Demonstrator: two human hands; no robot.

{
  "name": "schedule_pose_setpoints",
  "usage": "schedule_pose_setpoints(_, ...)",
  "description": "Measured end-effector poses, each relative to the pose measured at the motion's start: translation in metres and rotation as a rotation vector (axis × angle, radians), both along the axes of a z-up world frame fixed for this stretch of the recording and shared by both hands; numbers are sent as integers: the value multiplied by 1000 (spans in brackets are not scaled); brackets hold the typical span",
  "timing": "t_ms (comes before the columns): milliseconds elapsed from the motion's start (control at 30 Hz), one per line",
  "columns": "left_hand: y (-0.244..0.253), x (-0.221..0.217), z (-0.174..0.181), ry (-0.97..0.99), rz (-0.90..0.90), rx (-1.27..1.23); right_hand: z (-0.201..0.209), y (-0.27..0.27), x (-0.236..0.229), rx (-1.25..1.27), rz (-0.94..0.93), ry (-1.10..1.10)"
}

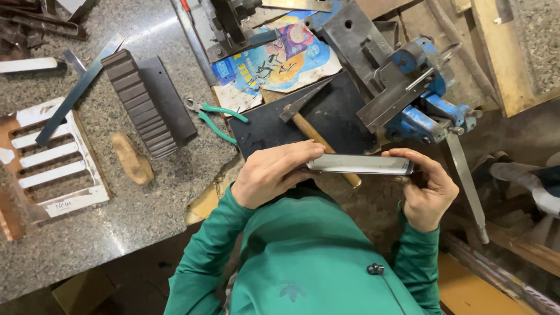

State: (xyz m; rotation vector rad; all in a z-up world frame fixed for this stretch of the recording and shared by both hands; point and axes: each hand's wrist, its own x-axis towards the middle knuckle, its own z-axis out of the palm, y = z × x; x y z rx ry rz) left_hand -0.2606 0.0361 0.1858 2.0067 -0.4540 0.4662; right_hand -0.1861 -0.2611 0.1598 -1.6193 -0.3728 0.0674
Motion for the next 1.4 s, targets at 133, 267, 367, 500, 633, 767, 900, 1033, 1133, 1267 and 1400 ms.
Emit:
schedule_pose_setpoints(133,-2,-2,6,-71,54,11,3,-1,0,-28,31,-43)
schedule_pose_setpoints(267,-2,-7,10,-105,95,49,0,3,0,-24,51,-84)
schedule_pose_setpoints(367,-5,-14,12,-85,154,16,0,1,2,-15,44,-139)
schedule_pose_setpoints(500,-2,-13,18,-175,119,46,-1,-5,5,-55,51,-202)
schedule_pose_setpoints(633,2,-15,25,-136,87,49,0,-11,6,-64,52,-187)
schedule_pose_setpoints(767,-1,-18,18,112,174,-29,3,0,8,25,56,-121)
schedule_pose_setpoints(900,-16,-18,-11,518,183,-708,-6,2,10,8,63,180)
schedule_pose_setpoints(1033,-11,-17,-52,741,187,-999,-54,0,19,154,144,549)
schedule_pose_setpoints(1133,-6,-29,-78,840,224,-1054,-83,-6,16,201,163,788)
schedule_pose_setpoints(1267,1,-44,-101,949,178,-1258,-115,-12,15,238,220,940)
schedule_pose_setpoints(1400,2,-52,-112,1006,180,-1260,-146,-28,14,382,285,1027)
